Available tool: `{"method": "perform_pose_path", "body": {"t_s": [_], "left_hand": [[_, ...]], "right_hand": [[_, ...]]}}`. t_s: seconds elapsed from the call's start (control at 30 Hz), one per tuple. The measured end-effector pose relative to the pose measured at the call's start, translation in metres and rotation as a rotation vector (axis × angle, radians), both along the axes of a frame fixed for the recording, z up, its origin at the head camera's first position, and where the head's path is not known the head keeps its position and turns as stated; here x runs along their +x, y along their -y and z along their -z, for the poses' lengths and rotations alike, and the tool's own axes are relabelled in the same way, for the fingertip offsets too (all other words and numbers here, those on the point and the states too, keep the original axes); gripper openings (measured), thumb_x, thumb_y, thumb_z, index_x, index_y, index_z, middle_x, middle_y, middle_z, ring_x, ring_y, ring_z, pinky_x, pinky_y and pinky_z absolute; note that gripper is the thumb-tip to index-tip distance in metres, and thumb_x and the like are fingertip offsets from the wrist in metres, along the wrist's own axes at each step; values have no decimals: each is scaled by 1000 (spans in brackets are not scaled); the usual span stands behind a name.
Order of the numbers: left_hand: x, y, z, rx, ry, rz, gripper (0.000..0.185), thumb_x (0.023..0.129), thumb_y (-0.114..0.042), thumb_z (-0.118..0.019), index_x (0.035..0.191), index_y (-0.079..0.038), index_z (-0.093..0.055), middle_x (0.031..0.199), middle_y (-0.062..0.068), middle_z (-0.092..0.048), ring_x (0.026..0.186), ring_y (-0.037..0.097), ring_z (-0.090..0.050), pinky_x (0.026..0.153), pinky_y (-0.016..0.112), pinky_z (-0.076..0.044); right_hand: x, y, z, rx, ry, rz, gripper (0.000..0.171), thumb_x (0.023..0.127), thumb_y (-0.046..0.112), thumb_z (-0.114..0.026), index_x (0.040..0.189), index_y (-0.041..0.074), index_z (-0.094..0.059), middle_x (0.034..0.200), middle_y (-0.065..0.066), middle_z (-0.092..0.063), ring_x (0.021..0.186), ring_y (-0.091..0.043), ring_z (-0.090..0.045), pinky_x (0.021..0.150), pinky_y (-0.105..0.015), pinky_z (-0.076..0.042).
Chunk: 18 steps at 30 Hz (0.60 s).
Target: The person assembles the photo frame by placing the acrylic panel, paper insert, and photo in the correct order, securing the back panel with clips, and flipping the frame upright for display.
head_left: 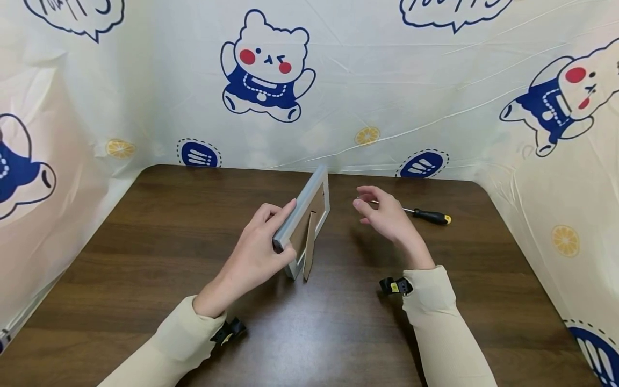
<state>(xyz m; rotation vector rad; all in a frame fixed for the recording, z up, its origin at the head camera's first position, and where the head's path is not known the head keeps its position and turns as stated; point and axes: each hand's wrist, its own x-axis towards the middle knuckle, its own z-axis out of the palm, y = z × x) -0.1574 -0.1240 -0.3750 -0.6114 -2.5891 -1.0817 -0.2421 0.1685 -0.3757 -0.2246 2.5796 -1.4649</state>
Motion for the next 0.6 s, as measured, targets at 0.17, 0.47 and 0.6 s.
{"method": "perform_pose_path", "body": {"t_s": [0.17, 0.47, 0.6], "left_hand": [[3, -3, -1, -31, -14, 21, 84, 83, 2, -70, 162, -12, -46, 127, 7, -54, 98, 21, -57, 74, 33, -48], [4, -3, -1, -59, 46, 90, 88, 88, -2, -77, 166, -18, -39, 134, 3, -50, 88, 15, -54, 66, 28, -48], [4, -3, 0, -57, 51, 131, 90, 88, -2, -78, 166, -19, -38, 132, 2, -50, 75, 12, -48, 62, 25, -47]], "right_hand": [[1, 0, -1, -32, -2, -3, 50, 110, 26, -60, 155, 8, -49, 144, -22, -57, 119, -46, -69, 100, -53, -59], [1, 1, -5, -92, -9, -14, 49, 110, 22, -59, 155, 6, -48, 138, -22, -60, 123, -46, -66, 96, -48, -62], [2, 1, -7, -90, -16, -13, 50, 111, 23, -59, 156, 7, -48, 136, -21, -61, 122, -45, -66, 96, -45, -62]]}}
